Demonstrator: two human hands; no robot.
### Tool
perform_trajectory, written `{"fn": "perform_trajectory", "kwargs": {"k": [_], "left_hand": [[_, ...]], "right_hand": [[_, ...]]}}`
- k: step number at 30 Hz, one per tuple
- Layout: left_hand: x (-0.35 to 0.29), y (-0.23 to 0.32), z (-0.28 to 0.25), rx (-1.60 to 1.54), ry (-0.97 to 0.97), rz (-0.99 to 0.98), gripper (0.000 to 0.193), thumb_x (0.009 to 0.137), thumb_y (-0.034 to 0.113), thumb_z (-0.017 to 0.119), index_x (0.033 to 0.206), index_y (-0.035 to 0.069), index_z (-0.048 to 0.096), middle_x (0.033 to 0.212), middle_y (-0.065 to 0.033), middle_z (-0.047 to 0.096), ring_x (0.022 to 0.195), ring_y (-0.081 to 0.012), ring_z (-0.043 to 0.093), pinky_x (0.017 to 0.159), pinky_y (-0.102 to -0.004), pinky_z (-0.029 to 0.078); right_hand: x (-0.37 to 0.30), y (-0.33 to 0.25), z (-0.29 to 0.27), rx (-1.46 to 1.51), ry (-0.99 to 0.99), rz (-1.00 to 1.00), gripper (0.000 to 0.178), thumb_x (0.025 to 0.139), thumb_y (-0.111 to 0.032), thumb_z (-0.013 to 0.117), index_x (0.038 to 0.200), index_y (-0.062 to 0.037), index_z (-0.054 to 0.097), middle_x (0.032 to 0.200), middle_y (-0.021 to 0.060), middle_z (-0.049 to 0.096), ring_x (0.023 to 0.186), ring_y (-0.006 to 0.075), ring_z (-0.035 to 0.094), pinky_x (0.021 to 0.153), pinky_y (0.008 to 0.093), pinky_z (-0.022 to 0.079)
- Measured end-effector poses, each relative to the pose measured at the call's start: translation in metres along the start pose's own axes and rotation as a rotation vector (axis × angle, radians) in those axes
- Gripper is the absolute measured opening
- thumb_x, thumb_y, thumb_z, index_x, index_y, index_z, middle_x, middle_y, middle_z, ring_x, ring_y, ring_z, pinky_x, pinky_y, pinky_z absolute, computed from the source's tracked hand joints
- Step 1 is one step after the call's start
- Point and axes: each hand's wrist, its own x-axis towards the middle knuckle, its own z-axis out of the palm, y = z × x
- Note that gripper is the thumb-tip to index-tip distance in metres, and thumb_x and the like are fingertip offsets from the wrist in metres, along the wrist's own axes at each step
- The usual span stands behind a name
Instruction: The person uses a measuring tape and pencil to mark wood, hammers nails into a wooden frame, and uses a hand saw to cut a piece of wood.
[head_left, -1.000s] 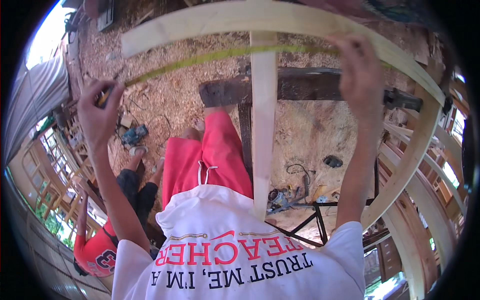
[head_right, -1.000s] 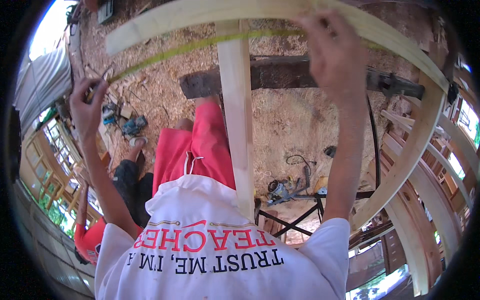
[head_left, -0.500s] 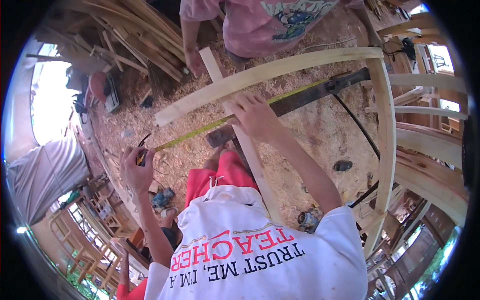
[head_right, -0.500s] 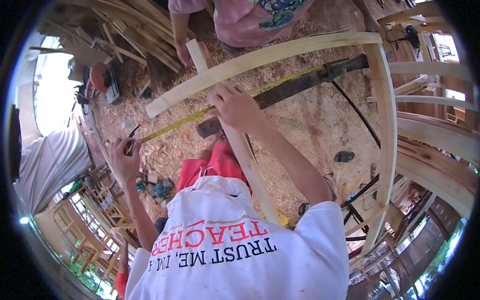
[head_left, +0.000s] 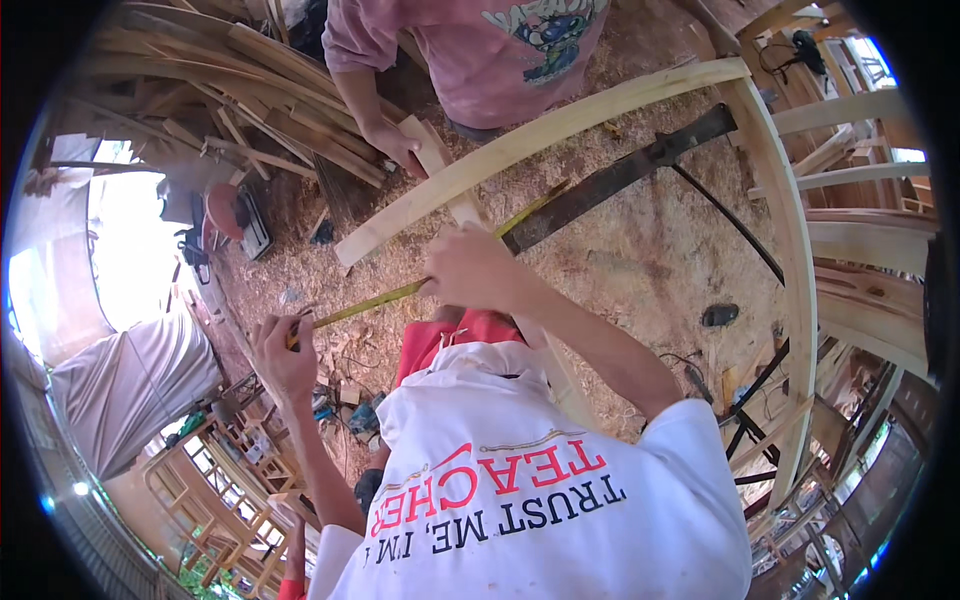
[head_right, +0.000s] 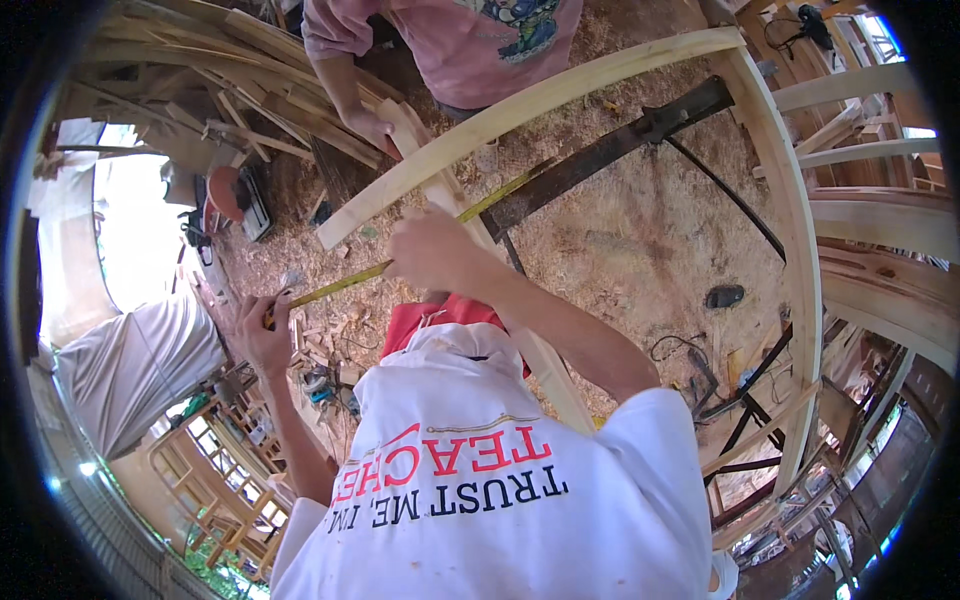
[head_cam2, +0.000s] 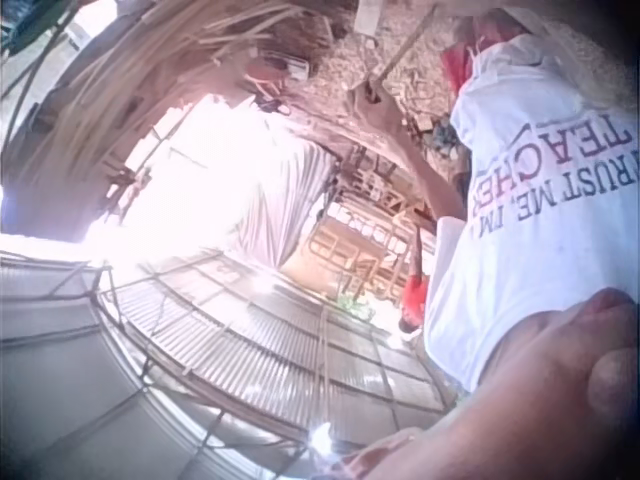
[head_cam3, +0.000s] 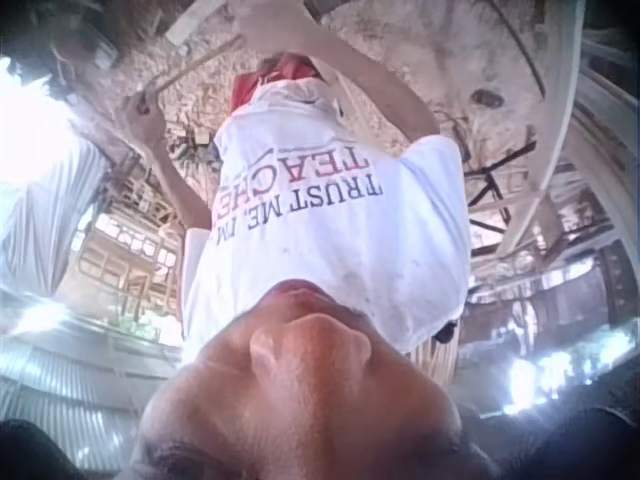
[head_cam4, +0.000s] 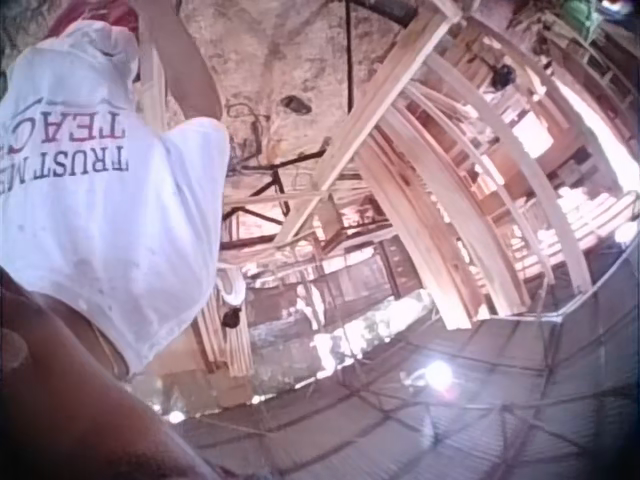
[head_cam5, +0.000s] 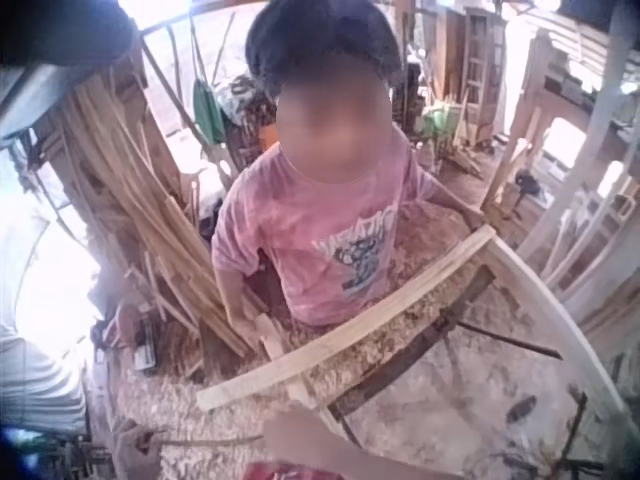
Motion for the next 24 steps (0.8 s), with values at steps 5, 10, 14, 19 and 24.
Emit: {"fn": "perform_trajectory", "kwargs": {"k": [5,10,14,19,24], "left_hand": [[0.013,0.05,0.004,0.041,0.01,0.153,0.018,0.088,0.022,0.072,0.086,0.004,0.073,0.083,-0.0082,0.062,0.085,-0.0294,0.058,0.074,-0.0419,0.048],[0.026,0.039,-0.003,0.088,0.052,0.246,0.012,0.086,0.016,0.071,0.087,0.004,0.073,0.086,-0.0092,0.064,0.085,-0.0305,0.059,0.076,-0.0412,0.049],[0.028,0.042,-0.003,0.02,0.103,0.185,0.011,0.086,0.015,0.071,0.085,0.005,0.073,0.087,-0.0101,0.065,0.086,-0.0309,0.06,0.077,-0.0415,0.05],[0.02,0.112,0.043,-0.025,-0.058,0.37,0.012,0.086,0.02,0.072,0.083,0.008,0.074,0.086,-0.0065,0.066,0.086,-0.0293,0.062,0.074,-0.0412,0.051],[0.022,0.15,0.096,-0.194,-0.084,0.447,0.015,0.084,0.023,0.074,0.083,0.008,0.073,0.087,-0.0073,0.065,0.088,-0.0294,0.062,0.075,-0.0411,0.052]], "right_hand": [[0.028,-0.034,0.014,0.173,0.094,-0.016,0.031,0.087,-0.041,0.069,0.081,-0.0105,0.077,0.089,0.0103,0.071,0.099,0.0279,0.066,0.085,0.0444,0.051],[0.003,-0.003,-0.001,0.116,0.103,0.01,0.031,0.089,-0.041,0.069,0.086,-0.0104,0.076,0.091,0.0122,0.074,0.096,0.0307,0.07,0.09,0.0471,0.051],[-0.009,0.01,0.006,0.162,0.136,0.006,0.033,0.085,-0.041,0.072,0.083,-0.0086,0.075,0.085,0.0127,0.069,0.095,0.0322,0.068,0.087,0.0487,0.051],[-0.017,-0.014,-0.007,0.198,0.204,0.129,0.037,0.083,-0.042,0.075,0.087,-0.0061,0.073,0.091,0.015,0.07,0.099,0.0339,0.067,0.09,0.0493,0.05],[-0.116,0.068,-0.017,0.545,0.445,0.506,0.025,0.092,-0.026,0.069,0.104,-0.0045,0.075,0.093,0.019,0.073,0.085,0.0371,0.071,0.079,0.0446,0.055]]}}
